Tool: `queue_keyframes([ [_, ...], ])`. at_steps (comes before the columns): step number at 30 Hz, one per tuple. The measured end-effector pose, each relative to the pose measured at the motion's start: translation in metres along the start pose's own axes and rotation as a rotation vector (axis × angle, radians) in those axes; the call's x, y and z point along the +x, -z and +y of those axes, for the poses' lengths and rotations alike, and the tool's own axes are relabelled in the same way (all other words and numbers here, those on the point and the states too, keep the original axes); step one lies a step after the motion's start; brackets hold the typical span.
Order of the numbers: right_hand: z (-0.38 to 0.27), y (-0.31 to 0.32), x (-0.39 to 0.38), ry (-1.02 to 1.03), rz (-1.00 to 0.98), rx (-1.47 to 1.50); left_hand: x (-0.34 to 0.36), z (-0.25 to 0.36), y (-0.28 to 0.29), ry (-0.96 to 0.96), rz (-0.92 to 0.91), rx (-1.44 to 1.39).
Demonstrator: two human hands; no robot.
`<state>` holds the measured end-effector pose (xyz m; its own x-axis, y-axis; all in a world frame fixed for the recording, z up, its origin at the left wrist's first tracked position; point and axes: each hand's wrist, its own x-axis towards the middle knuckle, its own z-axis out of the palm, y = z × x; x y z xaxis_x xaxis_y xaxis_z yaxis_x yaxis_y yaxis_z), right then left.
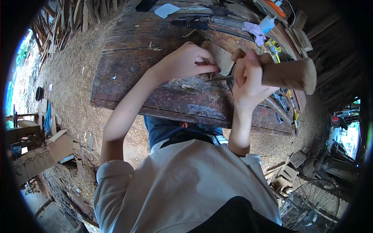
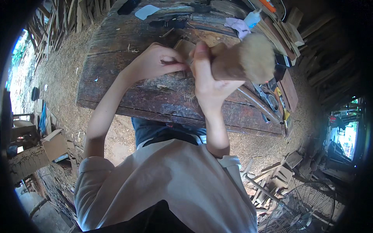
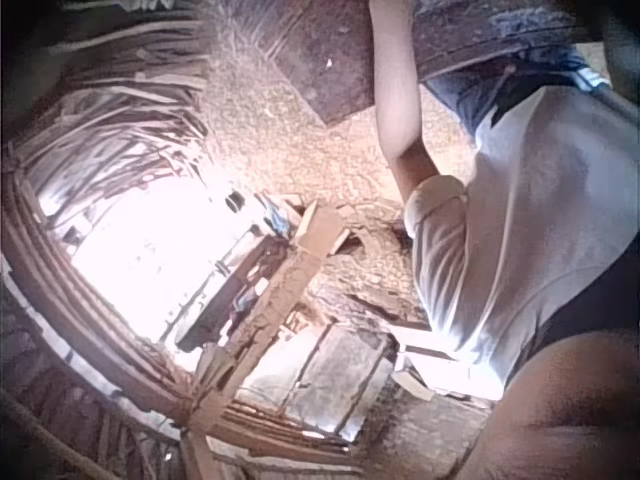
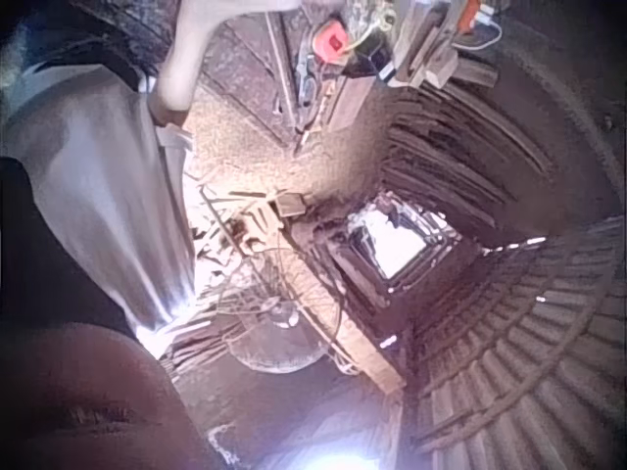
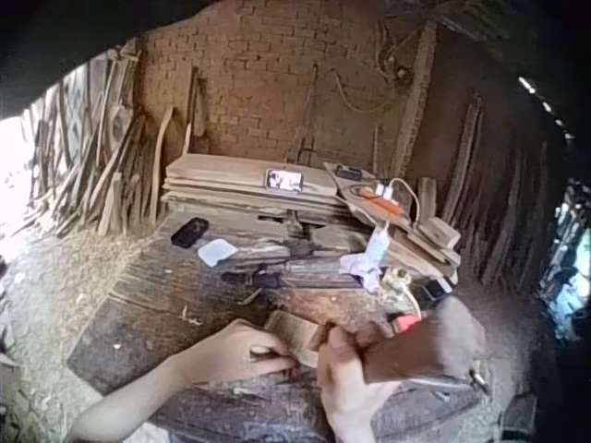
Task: The recorder uses a chisel and a wooden mallet to shape a small piece of wood on a workbench.
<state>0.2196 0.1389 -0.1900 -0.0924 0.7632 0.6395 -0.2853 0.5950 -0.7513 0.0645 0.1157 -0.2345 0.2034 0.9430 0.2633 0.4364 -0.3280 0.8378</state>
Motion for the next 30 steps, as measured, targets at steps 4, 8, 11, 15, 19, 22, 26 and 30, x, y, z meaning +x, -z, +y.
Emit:
queue_keyframes([
  [4, 0.015, 0.002, -0.003, -0.13, 0.042, 0.057, 0.001, -0.004, 0.0, -0.017, -0.026, 0.013],
  [8, 0.003, 0.001, 0.0, -0.02, -0.044, -0.025, -0.001, -0.008, 0.0, -0.089, 0.016, 0.029],
  [11, 0.014, 0.002, 0.001, 0.037, -0.047, -0.066, 0.001, -0.005, -0.001, -0.045, 0.016, 0.001],
  [15, 0.011, 0.003, -0.002, -0.007, -0.058, -0.06, 0.0, -0.007, -0.001, -0.056, 0.01, -0.006],
  [19, 0.003, 0.004, 0.001, 0.066, -0.074, -0.08, 0.0, -0.003, 0.001, -0.04, 0.014, -0.011],
  [22, 0.021, 0.006, 0.004, 0.206, -0.13, -0.245, -0.001, -0.005, 0.001, 0.014, 0.004, -0.048],
  [26, 0.016, 0.005, 0.003, 0.118, -0.067, -0.089, -0.001, -0.005, -0.001, -0.063, 0.022, 0.05],
  [30, 0.022, 0.005, -0.002, 0.033, -0.041, -0.11, -0.001, -0.004, 0.0, -0.021, -0.008, 0.011],
])
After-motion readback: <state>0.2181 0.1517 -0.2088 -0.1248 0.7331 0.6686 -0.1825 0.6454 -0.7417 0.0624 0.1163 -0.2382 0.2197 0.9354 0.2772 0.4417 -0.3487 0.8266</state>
